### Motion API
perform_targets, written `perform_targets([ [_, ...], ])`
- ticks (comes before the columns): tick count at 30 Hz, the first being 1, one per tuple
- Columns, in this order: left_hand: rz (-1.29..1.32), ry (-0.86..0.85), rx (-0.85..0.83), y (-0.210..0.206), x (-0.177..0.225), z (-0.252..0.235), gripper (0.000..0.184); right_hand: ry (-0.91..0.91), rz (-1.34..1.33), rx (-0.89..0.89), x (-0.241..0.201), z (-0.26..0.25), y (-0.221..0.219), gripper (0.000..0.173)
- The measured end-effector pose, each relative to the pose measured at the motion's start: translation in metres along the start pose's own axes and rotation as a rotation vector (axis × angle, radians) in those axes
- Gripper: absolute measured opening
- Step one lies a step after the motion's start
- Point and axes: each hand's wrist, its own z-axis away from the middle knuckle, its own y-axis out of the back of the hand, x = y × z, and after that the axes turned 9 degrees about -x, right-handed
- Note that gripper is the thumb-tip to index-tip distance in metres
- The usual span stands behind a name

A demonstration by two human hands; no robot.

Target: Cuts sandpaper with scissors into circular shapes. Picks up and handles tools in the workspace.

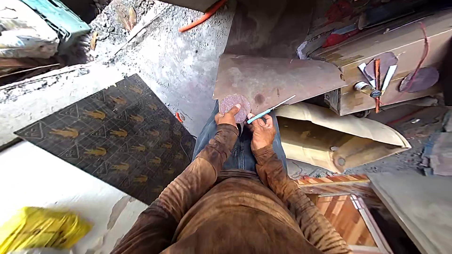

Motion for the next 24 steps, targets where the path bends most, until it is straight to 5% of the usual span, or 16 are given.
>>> perform_targets([
  [6,-0.053,-0.033,0.039,0.022,0.005,-0.013,0.055,-0.074,0.399,-0.379,-0.036,0.043,0.067,0.037],
  [9,-0.029,-0.072,0.029,0.025,0.006,-0.018,0.050,-0.158,0.145,-0.679,-0.061,0.054,0.088,0.028],
  [11,-0.010,-0.076,0.022,0.029,0.000,-0.014,0.049,-0.364,-0.062,-0.798,-0.062,0.058,0.092,0.049],
  [13,0.021,-0.109,0.013,0.027,-0.002,-0.013,0.047,-0.495,-0.164,-0.832,-0.057,0.054,0.085,0.062],
  [24,-0.003,-0.125,0.081,0.028,-0.029,0.000,0.044,-0.661,-0.128,-0.783,-0.056,0.052,0.094,0.060],
])
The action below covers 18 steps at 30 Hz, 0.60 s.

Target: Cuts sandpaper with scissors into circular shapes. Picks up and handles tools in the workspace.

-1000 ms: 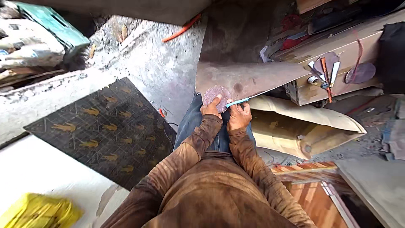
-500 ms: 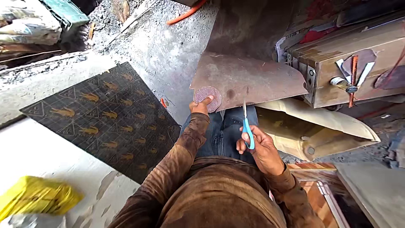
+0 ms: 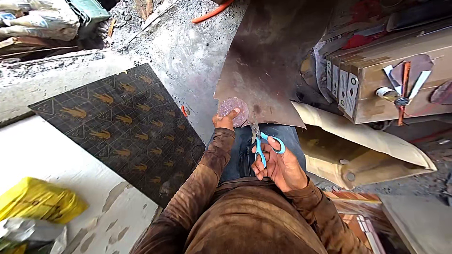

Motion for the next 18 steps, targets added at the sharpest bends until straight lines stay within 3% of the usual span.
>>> perform_targets([
  [7,-0.063,-0.030,-0.002,0.010,-0.005,-0.009,0.046,-0.030,-0.123,-0.020,0.005,-0.007,0.015,0.071],
  [14,-0.332,0.024,-0.160,0.030,0.006,-0.003,0.051,-0.043,-0.234,-0.084,0.016,-0.021,0.024,0.077],
  [18,-0.162,-0.016,-0.073,0.018,0.011,-0.017,0.042,0.024,-0.163,-0.068,0.031,-0.034,0.017,0.071],
])
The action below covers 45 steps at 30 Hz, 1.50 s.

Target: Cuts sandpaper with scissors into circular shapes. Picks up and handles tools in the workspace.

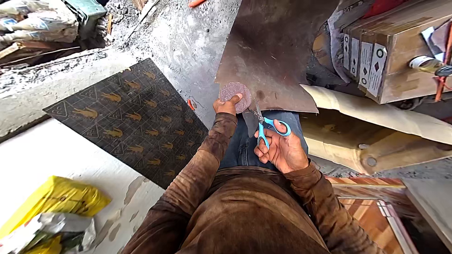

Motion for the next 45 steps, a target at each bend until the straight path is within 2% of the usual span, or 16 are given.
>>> perform_targets([
  [3,0.080,0.027,0.045,-0.001,0.000,-0.008,0.045,0.121,0.133,0.087,0.022,-0.019,-0.008,0.059],
  [6,0.046,0.061,0.030,0.004,-0.003,-0.010,0.045,0.247,0.168,0.122,0.047,-0.045,0.002,0.052],
  [9,0.028,0.084,0.024,0.011,-0.004,-0.015,0.049,0.344,0.229,0.229,0.064,-0.071,0.014,0.042],
  [14,0.097,0.108,0.058,0.015,-0.005,-0.019,0.051,0.441,0.292,0.331,0.077,-0.101,0.015,0.037],
  [20,0.105,0.119,0.072,0.020,-0.003,-0.023,0.051,0.496,0.206,0.291,0.084,-0.112,0.025,0.037],
  [28,0.088,0.169,0.093,0.029,-0.005,-0.031,0.052,0.454,0.189,0.201,0.089,-0.122,0.040,0.041],
  [45,0.151,0.194,0.079,0.029,-0.014,-0.029,0.047,0.531,0.202,0.215,0.094,-0.123,0.039,0.037],
])
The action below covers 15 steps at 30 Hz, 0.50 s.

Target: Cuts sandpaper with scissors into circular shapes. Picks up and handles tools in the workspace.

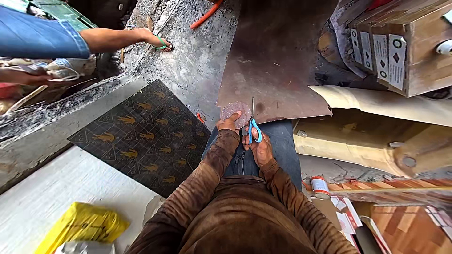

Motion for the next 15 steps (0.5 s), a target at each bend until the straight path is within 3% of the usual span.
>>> perform_targets([
  [11,0.046,0.016,0.032,-0.007,-0.002,0.004,0.051,-0.028,0.010,0.006,-0.017,0.002,0.005,0.027],
  [15,0.066,0.020,0.010,-0.010,0.003,0.005,0.052,-0.091,0.025,-0.070,-0.031,-0.003,0.010,0.034],
])
